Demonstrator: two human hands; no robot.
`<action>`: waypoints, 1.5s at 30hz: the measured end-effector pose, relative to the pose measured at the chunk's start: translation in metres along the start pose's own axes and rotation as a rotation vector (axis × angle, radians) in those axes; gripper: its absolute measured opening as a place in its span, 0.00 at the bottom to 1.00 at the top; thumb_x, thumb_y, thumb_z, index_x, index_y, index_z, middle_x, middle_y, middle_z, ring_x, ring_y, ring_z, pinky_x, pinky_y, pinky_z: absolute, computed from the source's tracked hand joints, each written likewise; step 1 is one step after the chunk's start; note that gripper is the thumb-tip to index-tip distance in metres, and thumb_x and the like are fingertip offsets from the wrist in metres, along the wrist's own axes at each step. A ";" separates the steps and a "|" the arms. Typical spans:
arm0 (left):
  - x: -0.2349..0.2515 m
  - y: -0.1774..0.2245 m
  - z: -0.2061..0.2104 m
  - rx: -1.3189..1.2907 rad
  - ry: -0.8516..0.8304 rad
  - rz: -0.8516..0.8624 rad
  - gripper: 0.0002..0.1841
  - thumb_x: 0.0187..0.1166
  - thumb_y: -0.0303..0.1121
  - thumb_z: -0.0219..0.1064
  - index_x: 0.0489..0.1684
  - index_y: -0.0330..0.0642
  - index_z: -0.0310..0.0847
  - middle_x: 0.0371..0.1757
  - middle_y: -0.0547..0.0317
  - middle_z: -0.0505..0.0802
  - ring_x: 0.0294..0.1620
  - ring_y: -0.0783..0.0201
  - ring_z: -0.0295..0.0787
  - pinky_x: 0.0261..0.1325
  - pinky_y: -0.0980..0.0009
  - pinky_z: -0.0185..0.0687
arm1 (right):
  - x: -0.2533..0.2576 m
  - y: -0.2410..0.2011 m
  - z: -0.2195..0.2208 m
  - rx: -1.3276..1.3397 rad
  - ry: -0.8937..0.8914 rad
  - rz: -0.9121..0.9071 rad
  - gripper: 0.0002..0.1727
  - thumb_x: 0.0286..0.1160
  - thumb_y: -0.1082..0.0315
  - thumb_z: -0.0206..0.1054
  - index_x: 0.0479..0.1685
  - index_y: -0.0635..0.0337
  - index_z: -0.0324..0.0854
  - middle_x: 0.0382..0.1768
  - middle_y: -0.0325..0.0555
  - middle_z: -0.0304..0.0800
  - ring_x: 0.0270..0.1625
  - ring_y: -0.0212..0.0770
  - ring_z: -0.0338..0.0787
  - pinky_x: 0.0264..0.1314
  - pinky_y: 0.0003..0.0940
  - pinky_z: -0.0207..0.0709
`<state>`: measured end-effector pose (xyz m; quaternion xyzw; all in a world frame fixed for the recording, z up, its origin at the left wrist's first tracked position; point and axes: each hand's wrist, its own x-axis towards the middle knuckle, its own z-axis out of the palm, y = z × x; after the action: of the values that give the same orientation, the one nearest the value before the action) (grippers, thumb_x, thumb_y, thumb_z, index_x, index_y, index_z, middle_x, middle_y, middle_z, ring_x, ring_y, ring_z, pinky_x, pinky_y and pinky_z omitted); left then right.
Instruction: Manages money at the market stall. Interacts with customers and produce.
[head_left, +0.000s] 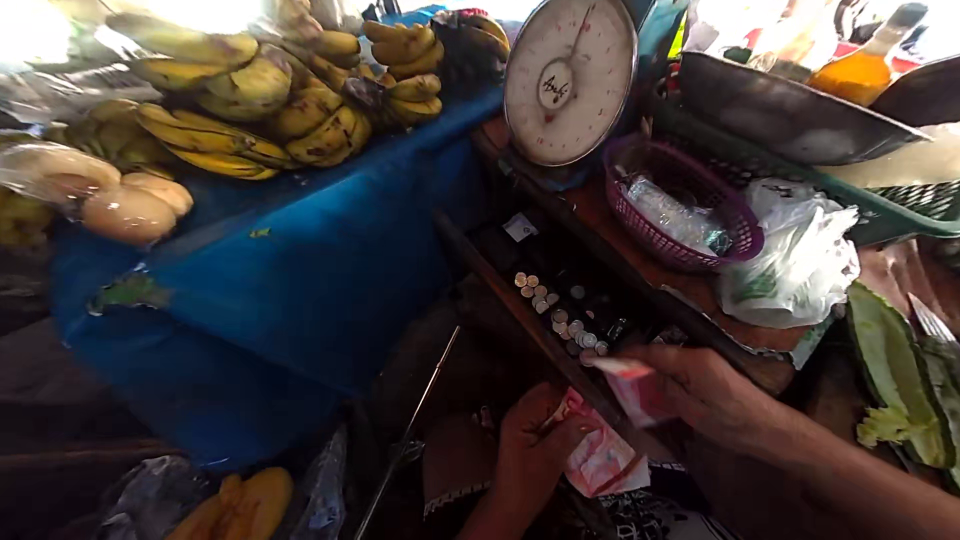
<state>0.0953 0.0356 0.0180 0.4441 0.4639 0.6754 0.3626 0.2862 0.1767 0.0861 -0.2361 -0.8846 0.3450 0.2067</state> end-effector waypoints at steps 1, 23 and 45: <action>0.000 -0.002 -0.002 -0.007 0.017 -0.005 0.09 0.74 0.41 0.78 0.27 0.51 0.87 0.36 0.74 0.88 0.38 0.82 0.84 0.41 0.85 0.83 | 0.015 0.000 -0.004 -0.122 0.034 -0.027 0.19 0.89 0.63 0.51 0.60 0.59 0.87 0.42 0.48 0.95 0.45 0.43 0.95 0.49 0.47 0.88; 0.035 0.026 -0.017 0.307 -0.224 0.115 0.10 0.87 0.37 0.64 0.44 0.39 0.83 0.45 0.62 0.88 0.48 0.79 0.86 0.53 0.82 0.84 | 0.051 -0.009 -0.008 0.278 -0.457 -0.030 0.20 0.81 0.60 0.68 0.65 0.63 0.83 0.50 0.46 0.93 0.52 0.27 0.90 0.58 0.23 0.84; 0.140 0.007 0.049 1.444 -0.900 -0.437 0.11 0.79 0.37 0.70 0.49 0.40 0.90 0.61 0.42 0.86 0.62 0.43 0.86 0.63 0.45 0.84 | -0.008 0.035 -0.020 -0.034 -1.129 0.371 0.11 0.87 0.66 0.60 0.46 0.60 0.88 0.33 0.53 0.87 0.38 0.49 0.86 0.44 0.53 0.77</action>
<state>0.0926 0.1744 0.0698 0.6905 0.6655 -0.1067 0.2626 0.3131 0.2054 0.0731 -0.1699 -0.8071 0.4333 -0.3633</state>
